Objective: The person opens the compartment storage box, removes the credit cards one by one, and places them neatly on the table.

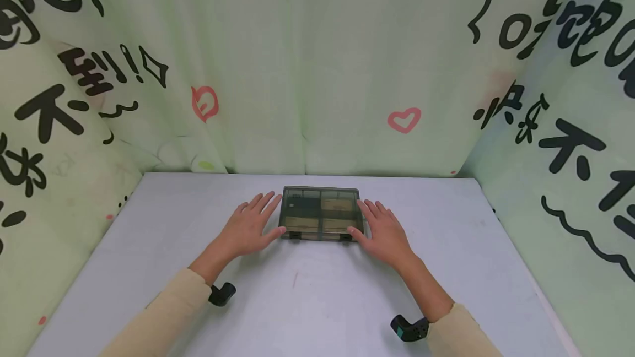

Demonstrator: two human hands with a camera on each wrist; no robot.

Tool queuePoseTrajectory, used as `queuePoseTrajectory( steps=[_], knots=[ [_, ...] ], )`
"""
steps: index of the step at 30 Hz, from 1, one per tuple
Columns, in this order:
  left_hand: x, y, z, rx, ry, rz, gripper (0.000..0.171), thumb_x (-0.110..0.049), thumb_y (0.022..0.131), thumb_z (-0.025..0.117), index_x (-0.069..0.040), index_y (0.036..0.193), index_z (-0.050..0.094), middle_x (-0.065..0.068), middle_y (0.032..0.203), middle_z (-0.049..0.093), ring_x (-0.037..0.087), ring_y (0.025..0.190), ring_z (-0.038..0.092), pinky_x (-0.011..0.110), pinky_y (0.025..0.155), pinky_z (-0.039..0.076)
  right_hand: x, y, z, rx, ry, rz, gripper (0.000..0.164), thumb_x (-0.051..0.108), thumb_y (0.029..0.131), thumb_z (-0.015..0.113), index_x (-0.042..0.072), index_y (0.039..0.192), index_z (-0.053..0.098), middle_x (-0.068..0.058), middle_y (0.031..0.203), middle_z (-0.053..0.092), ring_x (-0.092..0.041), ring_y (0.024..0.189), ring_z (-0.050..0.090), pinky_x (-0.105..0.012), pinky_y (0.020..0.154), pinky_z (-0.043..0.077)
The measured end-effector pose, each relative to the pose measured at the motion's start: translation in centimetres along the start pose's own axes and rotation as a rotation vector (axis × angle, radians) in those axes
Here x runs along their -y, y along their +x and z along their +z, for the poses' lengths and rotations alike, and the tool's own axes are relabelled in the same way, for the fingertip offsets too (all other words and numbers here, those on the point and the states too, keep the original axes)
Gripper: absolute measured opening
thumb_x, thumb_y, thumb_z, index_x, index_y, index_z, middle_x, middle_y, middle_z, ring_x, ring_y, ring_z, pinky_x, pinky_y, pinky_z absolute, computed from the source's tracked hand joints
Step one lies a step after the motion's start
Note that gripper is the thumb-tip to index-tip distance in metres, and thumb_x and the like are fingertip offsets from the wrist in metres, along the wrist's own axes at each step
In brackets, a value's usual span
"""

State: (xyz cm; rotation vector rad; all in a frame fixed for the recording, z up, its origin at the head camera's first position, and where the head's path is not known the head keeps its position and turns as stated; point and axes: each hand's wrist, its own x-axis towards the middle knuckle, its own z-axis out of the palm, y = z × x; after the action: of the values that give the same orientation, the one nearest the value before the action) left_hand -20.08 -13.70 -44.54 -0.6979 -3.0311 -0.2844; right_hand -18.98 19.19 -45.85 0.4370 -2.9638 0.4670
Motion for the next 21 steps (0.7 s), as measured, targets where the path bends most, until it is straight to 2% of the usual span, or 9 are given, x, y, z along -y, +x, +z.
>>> queuePoseTrajectory(
  steps=[7,15,21],
  knots=[
    [-0.3,0.3,0.5,0.038,-0.014,-0.005,0.076,-0.057,0.096,0.045,-0.018,0.156,0.019,0.01,0.16,0.025,0.035,0.146,0.026,0.059,0.111,0.025,0.1,0.1,0.3,0.009,-0.015,-0.017,0.074,0.047,0.092,0.059,0.004,0.148,0.037,-0.022,0.149,0.041,-0.042,0.14,0.033,-0.057,0.113,0.026],
    [-0.4,0.8,1.2,0.046,-0.015,-0.016,0.076,-0.057,0.096,0.045,-0.018,0.156,0.02,0.01,0.16,0.026,0.034,0.145,0.027,0.058,0.111,0.027,0.7,0.5,0.8,0.027,0.006,-0.02,0.073,0.047,0.092,0.058,0.004,0.147,0.038,-0.022,0.149,0.041,-0.041,0.14,0.034,-0.057,0.112,0.026],
    [-0.5,1.0,1.3,0.082,-0.018,-0.041,0.076,-0.058,0.096,0.044,-0.019,0.156,0.019,0.01,0.16,0.024,0.034,0.146,0.025,0.057,0.113,0.025,0.8,0.8,1.3,0.009,0.055,-0.007,0.072,0.045,0.093,0.059,0.004,0.147,0.038,-0.025,0.152,0.034,-0.041,0.138,0.037,-0.057,0.112,0.028]
  ],
)
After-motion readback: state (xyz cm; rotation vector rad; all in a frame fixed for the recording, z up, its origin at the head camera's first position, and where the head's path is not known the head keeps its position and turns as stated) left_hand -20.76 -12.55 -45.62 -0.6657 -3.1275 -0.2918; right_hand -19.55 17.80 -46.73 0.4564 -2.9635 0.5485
